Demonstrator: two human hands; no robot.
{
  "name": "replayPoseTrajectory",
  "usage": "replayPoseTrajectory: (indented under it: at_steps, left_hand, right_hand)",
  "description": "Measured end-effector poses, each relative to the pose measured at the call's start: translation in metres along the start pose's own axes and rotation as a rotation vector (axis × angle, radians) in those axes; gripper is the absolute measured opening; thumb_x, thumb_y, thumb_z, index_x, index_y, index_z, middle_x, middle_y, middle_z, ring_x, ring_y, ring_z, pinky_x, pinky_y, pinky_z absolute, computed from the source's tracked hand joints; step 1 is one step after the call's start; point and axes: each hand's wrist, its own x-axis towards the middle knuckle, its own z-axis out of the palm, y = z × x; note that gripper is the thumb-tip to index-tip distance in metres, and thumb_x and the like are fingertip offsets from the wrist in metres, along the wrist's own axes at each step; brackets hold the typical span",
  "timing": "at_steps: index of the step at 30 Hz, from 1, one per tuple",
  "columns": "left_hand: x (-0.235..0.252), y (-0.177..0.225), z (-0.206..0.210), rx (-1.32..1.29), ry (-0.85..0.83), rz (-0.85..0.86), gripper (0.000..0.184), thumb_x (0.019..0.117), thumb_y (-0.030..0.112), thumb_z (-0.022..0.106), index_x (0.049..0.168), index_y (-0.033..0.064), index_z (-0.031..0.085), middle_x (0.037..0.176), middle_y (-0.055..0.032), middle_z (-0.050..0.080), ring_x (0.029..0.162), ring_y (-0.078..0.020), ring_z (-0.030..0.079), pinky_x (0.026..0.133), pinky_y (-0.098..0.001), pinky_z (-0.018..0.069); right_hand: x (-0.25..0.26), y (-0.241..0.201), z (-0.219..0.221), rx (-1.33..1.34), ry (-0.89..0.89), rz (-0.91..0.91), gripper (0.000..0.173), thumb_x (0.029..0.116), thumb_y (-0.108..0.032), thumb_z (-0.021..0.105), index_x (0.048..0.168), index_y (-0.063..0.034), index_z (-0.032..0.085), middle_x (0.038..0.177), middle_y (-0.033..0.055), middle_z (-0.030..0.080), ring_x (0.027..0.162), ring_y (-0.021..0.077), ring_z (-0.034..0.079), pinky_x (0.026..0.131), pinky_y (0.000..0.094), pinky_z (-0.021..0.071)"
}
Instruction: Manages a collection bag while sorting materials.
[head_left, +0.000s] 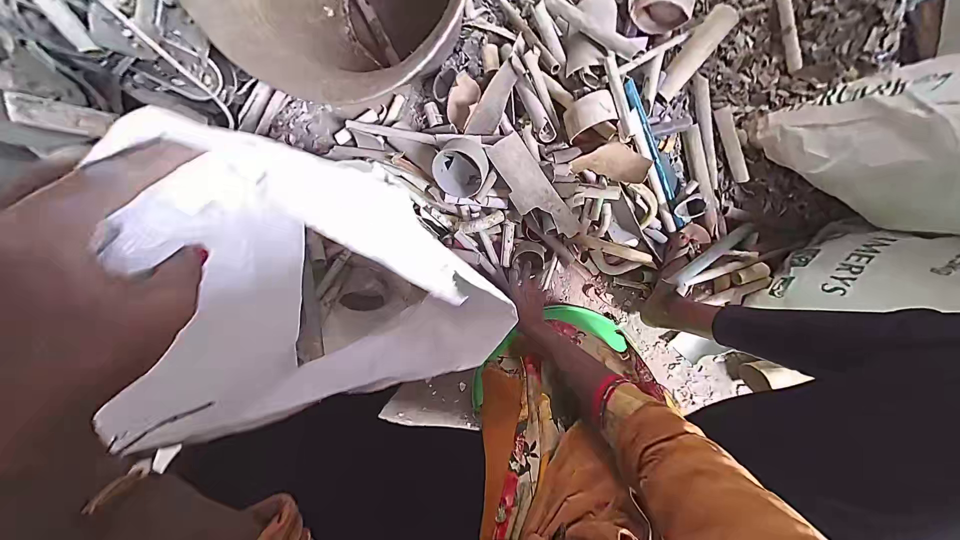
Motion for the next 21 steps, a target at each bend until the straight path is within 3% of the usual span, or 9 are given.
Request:
replayPoseTrajectory:
  at_steps: [2, 3, 4, 6, 9, 13, 15, 18, 21]
  left_hand:
    - [0.094, 0.074, -0.053, -0.071, -0.499, -0.701, 0.048, 0.0995, 0.022, 0.057, 0.147, 0.0181, 0.051, 0.147, -0.0021, 0.055, 0.136, -0.0132, 0.051, 0.113, -0.0409, 0.0419]
    - [0.127, 0.089, -0.063, -0.163, -0.499, -0.754, 0.051, 0.0985, 0.019, 0.058, 0.149, 0.0134, 0.049, 0.147, -0.0097, 0.055, 0.137, -0.0189, 0.052, 0.113, -0.0436, 0.0433]
    - [0.136, 0.092, -0.064, -0.247, -0.430, -0.682, 0.049, 0.0980, 0.018, 0.059, 0.145, 0.0071, 0.052, 0.140, -0.0175, 0.058, 0.130, -0.0237, 0.057, 0.106, -0.0440, 0.0484]
    - [0.125, 0.085, -0.063, -0.341, -0.395, -0.623, 0.049, 0.0992, 0.025, 0.058, 0.146, 0.0110, 0.054, 0.138, -0.0137, 0.061, 0.127, -0.0170, 0.059, 0.104, -0.0345, 0.0501]
    - [0.102, 0.088, -0.069, -0.252, -0.462, -0.827, 0.036, 0.0994, 0.030, 0.067, 0.132, 0.0141, 0.066, 0.123, -0.0096, 0.069, 0.109, -0.0132, 0.067, 0.094, -0.0340, 0.0543]
    - [0.112, 0.075, -0.053, -0.139, -0.537, -0.591, 0.042, 0.0995, 0.043, 0.061, 0.136, 0.0221, 0.064, 0.129, -0.0108, 0.066, 0.116, -0.0241, 0.064, 0.096, -0.0475, 0.0529]
    - [0.134, 0.092, -0.056, -0.111, -0.517, -0.558, 0.046, 0.0989, 0.045, 0.058, 0.135, 0.0168, 0.065, 0.130, -0.0174, 0.066, 0.119, -0.0335, 0.064, 0.097, -0.0569, 0.0503]
    - [0.206, 0.141, -0.079, -0.226, -0.510, -0.609, 0.051, 0.0932, 0.019, 0.061, 0.141, 0.0016, 0.057, 0.134, -0.0335, 0.057, 0.123, -0.0515, 0.056, 0.100, -0.0700, 0.0409]
    - [0.219, 0.149, -0.086, -0.260, -0.517, -0.551, 0.054, 0.0935, 0.005, 0.062, 0.147, 0.0071, 0.053, 0.135, -0.0322, 0.056, 0.122, -0.0517, 0.056, 0.097, -0.0718, 0.0418]
  right_hand:
    - [0.010, -0.011, 0.011, 0.029, 0.058, 0.095, 0.053, 0.0998, -0.010, 0.052, 0.152, -0.0096, 0.047, 0.164, 0.0272, 0.030, 0.145, 0.0556, 0.033, 0.098, 0.0724, 0.0426]
    - [0.016, -0.009, 0.017, 0.035, 0.092, 0.141, 0.056, 0.0953, -0.009, 0.058, 0.151, -0.0102, 0.049, 0.162, 0.0276, 0.032, 0.144, 0.0556, 0.035, 0.096, 0.0724, 0.0440]
    - [0.021, -0.005, 0.018, 0.049, 0.076, 0.191, 0.068, 0.0882, -0.009, 0.065, 0.153, -0.0121, 0.046, 0.164, 0.0270, 0.029, 0.145, 0.0552, 0.033, 0.096, 0.0736, 0.0431]
    - [0.032, 0.005, 0.017, 0.046, 0.009, 0.240, 0.087, 0.0778, -0.012, 0.076, 0.157, -0.0144, 0.041, 0.167, 0.0244, 0.022, 0.148, 0.0548, 0.026, 0.097, 0.0763, 0.0411]
    - [0.025, 0.019, 0.019, 0.105, -0.010, 0.135, 0.063, 0.0925, -0.014, 0.066, 0.153, -0.0165, 0.048, 0.164, 0.0229, 0.032, 0.146, 0.0519, 0.034, 0.100, 0.0738, 0.0409]
    - [0.031, 0.048, 0.006, 0.088, -0.101, -0.033, 0.054, 0.0967, -0.005, 0.059, 0.149, -0.0173, 0.052, 0.159, 0.0219, 0.040, 0.135, 0.0487, 0.050, 0.094, 0.0646, 0.0512]
    - [0.038, 0.060, 0.000, 0.094, -0.147, -0.098, 0.055, 0.0970, 0.004, 0.053, 0.148, -0.0172, 0.053, 0.159, 0.0200, 0.042, 0.136, 0.0482, 0.049, 0.101, 0.0649, 0.0467]
    - [0.047, 0.066, -0.012, 0.147, -0.140, -0.115, 0.045, 0.0951, 0.006, 0.053, 0.137, -0.0076, 0.061, 0.150, 0.0216, 0.052, 0.131, 0.0459, 0.055, 0.103, 0.0620, 0.0471]
    - [0.047, 0.069, -0.018, 0.223, -0.082, -0.143, 0.027, 0.0937, 0.001, 0.062, 0.120, 0.0002, 0.068, 0.133, 0.0242, 0.062, 0.122, 0.0447, 0.061, 0.099, 0.0607, 0.0496]
